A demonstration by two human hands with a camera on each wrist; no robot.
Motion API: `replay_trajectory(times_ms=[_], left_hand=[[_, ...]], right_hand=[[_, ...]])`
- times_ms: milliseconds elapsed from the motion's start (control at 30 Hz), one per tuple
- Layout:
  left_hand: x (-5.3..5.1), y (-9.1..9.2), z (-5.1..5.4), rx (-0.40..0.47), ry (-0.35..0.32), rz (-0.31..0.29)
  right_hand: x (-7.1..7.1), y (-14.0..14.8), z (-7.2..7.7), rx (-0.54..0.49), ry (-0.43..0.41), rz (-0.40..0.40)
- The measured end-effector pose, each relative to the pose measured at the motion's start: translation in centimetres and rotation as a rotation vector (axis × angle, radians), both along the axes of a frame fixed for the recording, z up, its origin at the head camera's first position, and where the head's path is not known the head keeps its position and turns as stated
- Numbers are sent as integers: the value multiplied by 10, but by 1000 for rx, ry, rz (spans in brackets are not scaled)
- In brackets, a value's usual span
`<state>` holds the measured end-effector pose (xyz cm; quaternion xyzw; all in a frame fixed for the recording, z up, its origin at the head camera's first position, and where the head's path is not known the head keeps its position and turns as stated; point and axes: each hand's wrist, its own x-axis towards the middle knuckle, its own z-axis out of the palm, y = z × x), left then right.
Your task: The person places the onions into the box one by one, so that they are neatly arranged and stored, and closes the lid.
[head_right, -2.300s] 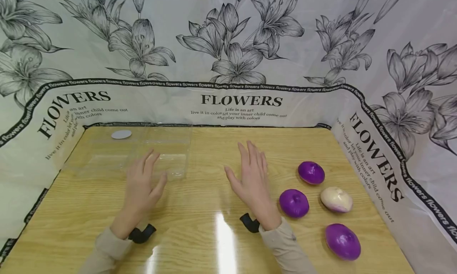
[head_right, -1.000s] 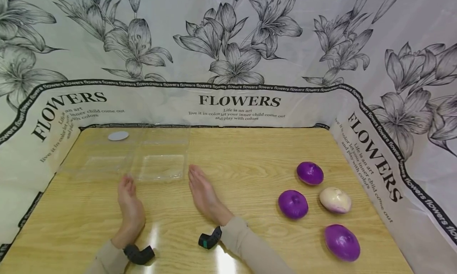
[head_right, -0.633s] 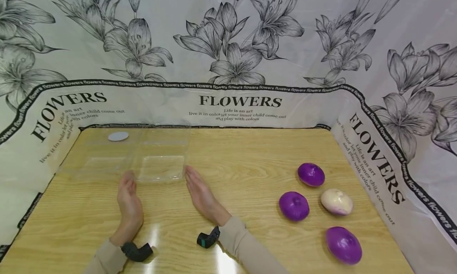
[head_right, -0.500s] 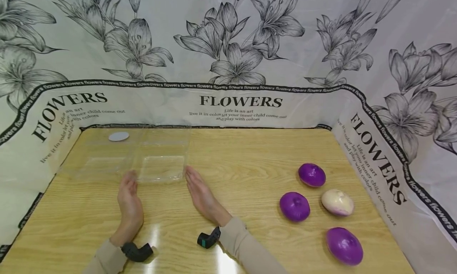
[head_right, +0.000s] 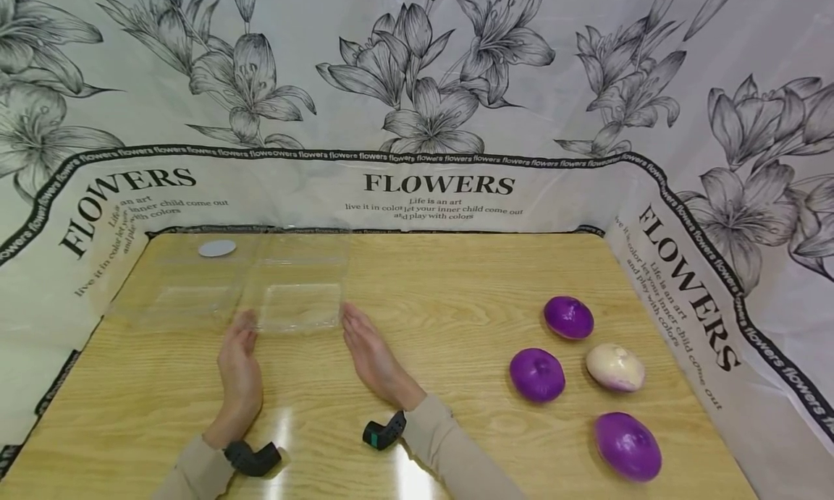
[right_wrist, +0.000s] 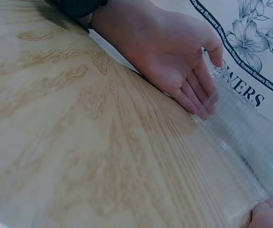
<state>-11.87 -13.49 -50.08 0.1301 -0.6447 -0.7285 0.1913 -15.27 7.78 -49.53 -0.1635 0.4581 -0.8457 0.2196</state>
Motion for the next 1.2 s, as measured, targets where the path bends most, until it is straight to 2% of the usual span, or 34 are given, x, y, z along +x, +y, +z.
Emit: replay_trajectory(times_ms=[200,400,633,700,767,867,1067,1200], left_hand=[[3,5,3,52,-4,-10],[5,8,1,76,20,-53],[4,19,-4,-35,1,-77],[4,24,-4,-8,13,-103],[3,28,-5,69,25,-130],[2,35,-6,133,54,-172],[-2,46,-7,112,71,-222],[-5,49,-7,116,93,-264]], right_hand=[[2,8,-1,-11,-8,-7],[5,19,0,-25,6,-6],[8,38,0,-18,12,-31],[9,44,-1,-28,8,-45],[10,50,-1,-38,6,-55],[11,60,-1,-59,4,-69],[13,80,-2,-78,5,-90],[13,92,-2,-39,19,-105]])
